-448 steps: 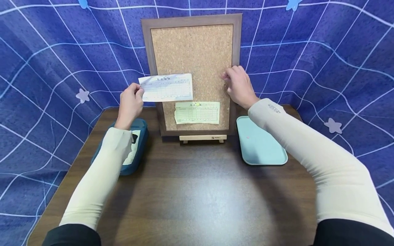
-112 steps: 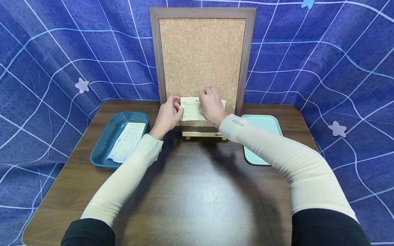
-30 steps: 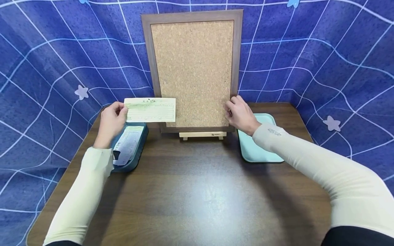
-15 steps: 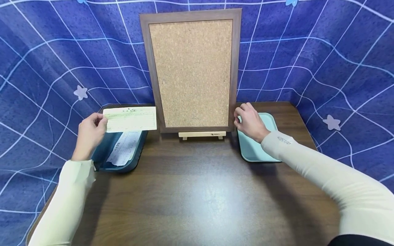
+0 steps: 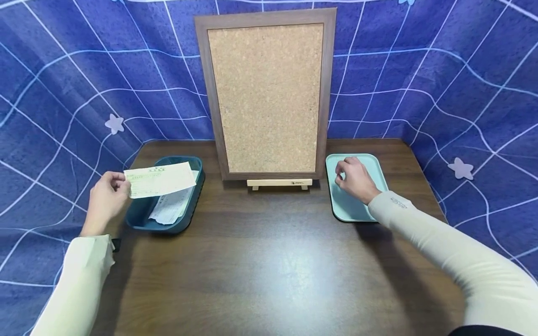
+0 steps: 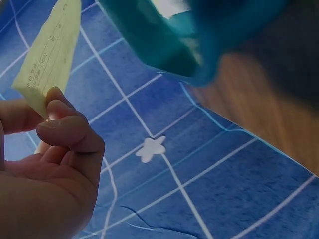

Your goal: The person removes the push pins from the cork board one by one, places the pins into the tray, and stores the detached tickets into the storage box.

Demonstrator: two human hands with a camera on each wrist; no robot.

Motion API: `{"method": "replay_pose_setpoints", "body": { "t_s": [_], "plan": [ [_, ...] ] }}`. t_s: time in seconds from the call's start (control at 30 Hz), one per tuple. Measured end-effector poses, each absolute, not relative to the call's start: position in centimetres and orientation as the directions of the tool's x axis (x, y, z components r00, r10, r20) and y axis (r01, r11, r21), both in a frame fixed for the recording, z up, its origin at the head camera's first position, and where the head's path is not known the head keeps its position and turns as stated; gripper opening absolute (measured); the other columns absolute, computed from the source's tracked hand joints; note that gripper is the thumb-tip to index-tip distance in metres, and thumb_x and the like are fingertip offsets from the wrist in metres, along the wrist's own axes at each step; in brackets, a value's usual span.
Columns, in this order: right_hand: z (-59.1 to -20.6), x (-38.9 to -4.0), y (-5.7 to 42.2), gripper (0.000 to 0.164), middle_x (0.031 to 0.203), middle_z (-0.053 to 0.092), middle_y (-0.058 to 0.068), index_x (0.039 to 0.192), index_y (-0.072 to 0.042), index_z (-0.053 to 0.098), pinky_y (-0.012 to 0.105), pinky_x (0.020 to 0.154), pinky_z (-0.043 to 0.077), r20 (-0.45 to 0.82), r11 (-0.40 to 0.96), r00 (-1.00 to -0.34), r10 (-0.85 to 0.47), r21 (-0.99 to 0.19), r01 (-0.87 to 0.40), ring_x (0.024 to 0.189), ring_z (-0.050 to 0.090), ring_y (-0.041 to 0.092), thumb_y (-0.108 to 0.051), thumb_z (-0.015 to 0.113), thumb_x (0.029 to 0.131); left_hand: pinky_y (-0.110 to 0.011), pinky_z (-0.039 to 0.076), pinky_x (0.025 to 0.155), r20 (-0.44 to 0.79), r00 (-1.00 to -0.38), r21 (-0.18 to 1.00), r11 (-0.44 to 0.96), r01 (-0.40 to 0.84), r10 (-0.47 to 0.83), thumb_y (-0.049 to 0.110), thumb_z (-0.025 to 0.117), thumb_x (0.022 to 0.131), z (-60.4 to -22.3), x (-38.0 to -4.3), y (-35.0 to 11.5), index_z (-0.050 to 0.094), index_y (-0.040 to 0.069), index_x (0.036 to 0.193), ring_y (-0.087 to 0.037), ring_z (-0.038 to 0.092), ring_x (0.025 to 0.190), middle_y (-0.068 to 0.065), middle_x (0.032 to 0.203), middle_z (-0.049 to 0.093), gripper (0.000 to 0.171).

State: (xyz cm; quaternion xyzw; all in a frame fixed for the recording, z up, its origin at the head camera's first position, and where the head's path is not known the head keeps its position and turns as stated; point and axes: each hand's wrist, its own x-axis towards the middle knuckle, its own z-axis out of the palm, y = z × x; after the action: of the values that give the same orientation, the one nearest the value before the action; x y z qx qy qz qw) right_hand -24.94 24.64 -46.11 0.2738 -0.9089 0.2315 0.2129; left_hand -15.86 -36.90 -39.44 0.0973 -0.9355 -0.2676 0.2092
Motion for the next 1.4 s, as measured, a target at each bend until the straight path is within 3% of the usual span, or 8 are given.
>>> {"method": "replay_pose_setpoints", "body": {
  "t_s": [0.3, 0.53, 0.73, 0.87, 1.23, 1.4],
  "plan": [
    [-47.4, -24.5, 25.5, 0.011, 0.067, 0.053, 0.007, 0.069, -0.005, 0.060, 0.043, 0.061, 0.041, 0.260, 0.820, -0.874, -0.410, -0.314, -0.478, 0.066, 0.051, 0.027, -0.001, 0.070, 0.066, -0.042, 0.039, 0.067, 0.304, -0.870, 0.559, 0.812, -0.168, -0.389, 0.013, 0.048, 0.086, -40.5, -14.8, -37.6, 0.047, 0.005, 0.119, -0.034, 0.056, 0.076, -0.014, 0.082, 0.065, 0.034],
    [-48.4, -24.2, 25.7, 0.010, 0.065, 0.054, 0.005, 0.070, -0.005, 0.059, 0.041, 0.059, 0.042, 0.107, 0.841, -0.906, -0.409, -0.342, -0.420, 0.063, 0.051, 0.024, -0.003, 0.068, 0.068, -0.050, 0.040, 0.070, 0.325, -0.886, 0.493, 0.859, -0.140, -0.331, 0.010, 0.049, 0.085, -41.2, -14.5, -37.3, 0.066, 0.002, 0.095, -0.039, 0.058, 0.077, -0.016, 0.083, 0.065, 0.022],
    [-48.5, -24.1, 25.5, 0.009, 0.067, 0.055, 0.005, 0.072, -0.004, 0.060, 0.040, 0.059, 0.042, 0.086, 0.842, -0.910, -0.405, -0.353, -0.408, 0.063, 0.051, 0.023, -0.003, 0.068, 0.069, -0.050, 0.043, 0.074, 0.098, -0.985, 0.421, 0.903, -0.086, -0.139, 0.017, 0.050, 0.092, -41.0, -14.0, -36.8, 0.067, -0.005, 0.103, -0.042, 0.059, 0.088, -0.024, 0.097, 0.065, 0.030],
    [-48.4, -24.1, 25.3, 0.007, 0.067, 0.055, 0.005, 0.073, -0.003, 0.060, 0.040, 0.060, 0.042, 0.082, 0.842, -0.908, -0.410, -0.349, -0.411, 0.064, 0.051, 0.023, -0.002, 0.067, 0.070, -0.049, 0.043, 0.074, -0.083, -0.994, 0.383, 0.919, -0.095, -0.068, 0.026, 0.045, 0.095, -40.6, -14.0, -36.3, 0.066, -0.004, 0.108, -0.040, 0.056, 0.091, -0.026, 0.105, 0.062, 0.038],
    [-48.0, -23.8, 24.9, 0.006, 0.068, 0.055, 0.006, 0.074, -0.004, 0.062, 0.042, 0.062, 0.043, 0.126, 0.833, -0.896, -0.427, -0.331, -0.443, 0.067, 0.052, 0.025, -0.001, 0.067, 0.071, -0.037, 0.037, 0.062, -0.255, -0.967, 0.317, 0.944, -0.090, -0.006, 0.037, 0.041, 0.098, -40.4, -14.6, -35.9, 0.067, 0.009, 0.077, -0.027, 0.051, 0.071, -0.004, 0.073, 0.058, 0.044],
    [-47.2, -23.8, 24.1, 0.004, 0.069, 0.054, 0.007, 0.074, -0.003, 0.063, 0.043, 0.062, 0.043, 0.198, 0.819, -0.880, -0.432, -0.322, -0.474, 0.067, 0.053, 0.026, -0.003, 0.067, 0.074, -0.037, 0.036, 0.057, -0.250, -0.968, 0.293, 0.950, -0.104, -0.029, 0.039, 0.041, 0.097, -39.8, -14.3, -35.4, 0.060, 0.008, 0.069, -0.026, 0.049, 0.063, -0.005, 0.066, 0.053, 0.046]
  ]
}}
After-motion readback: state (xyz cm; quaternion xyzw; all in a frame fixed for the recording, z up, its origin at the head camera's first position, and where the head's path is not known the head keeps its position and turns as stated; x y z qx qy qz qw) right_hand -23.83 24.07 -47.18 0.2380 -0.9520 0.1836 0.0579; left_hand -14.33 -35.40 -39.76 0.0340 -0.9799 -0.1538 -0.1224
